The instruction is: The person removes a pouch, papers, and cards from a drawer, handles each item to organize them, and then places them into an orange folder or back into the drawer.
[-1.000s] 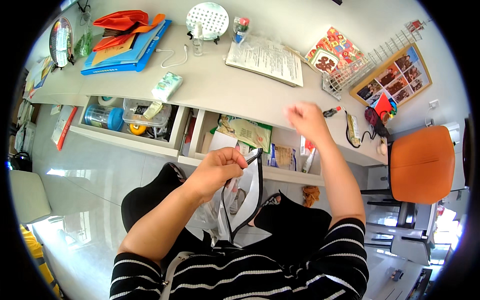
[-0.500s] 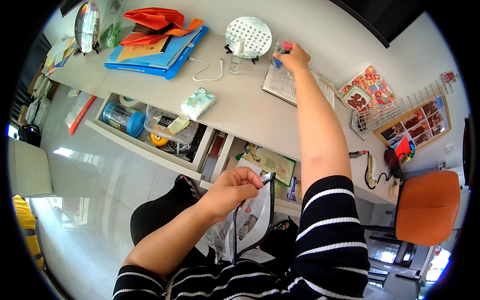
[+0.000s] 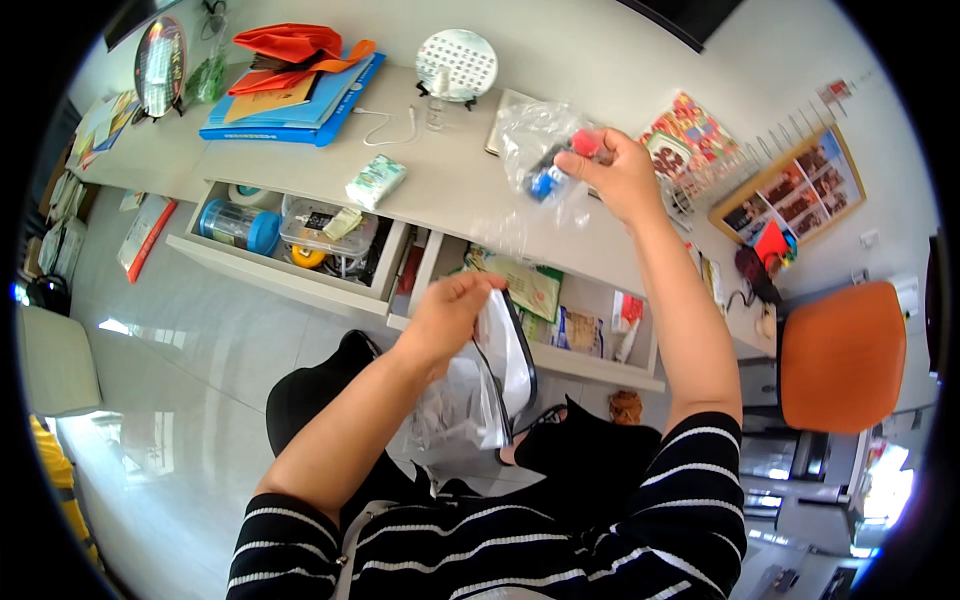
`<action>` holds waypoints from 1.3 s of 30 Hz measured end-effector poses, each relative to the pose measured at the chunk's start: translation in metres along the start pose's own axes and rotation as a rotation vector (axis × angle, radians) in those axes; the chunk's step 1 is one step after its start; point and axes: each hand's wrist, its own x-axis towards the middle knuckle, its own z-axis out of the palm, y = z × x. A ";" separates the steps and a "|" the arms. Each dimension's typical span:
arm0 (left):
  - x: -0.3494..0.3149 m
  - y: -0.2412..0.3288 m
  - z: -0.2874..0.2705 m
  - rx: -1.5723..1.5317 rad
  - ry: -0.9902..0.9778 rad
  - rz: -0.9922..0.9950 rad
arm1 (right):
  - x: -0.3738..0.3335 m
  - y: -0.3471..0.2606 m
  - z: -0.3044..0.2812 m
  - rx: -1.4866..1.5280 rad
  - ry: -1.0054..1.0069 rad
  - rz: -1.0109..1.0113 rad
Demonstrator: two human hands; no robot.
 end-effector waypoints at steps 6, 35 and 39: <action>0.001 -0.020 0.019 0.299 0.013 0.398 | -0.123 -0.034 -0.010 0.061 0.027 0.103; -0.007 -0.061 0.065 1.165 -0.138 0.907 | -0.248 -0.079 -0.002 -0.882 -0.420 -0.875; 0.001 -0.084 0.057 0.925 -0.423 1.242 | -0.171 -0.066 -0.016 -0.525 -0.611 -0.560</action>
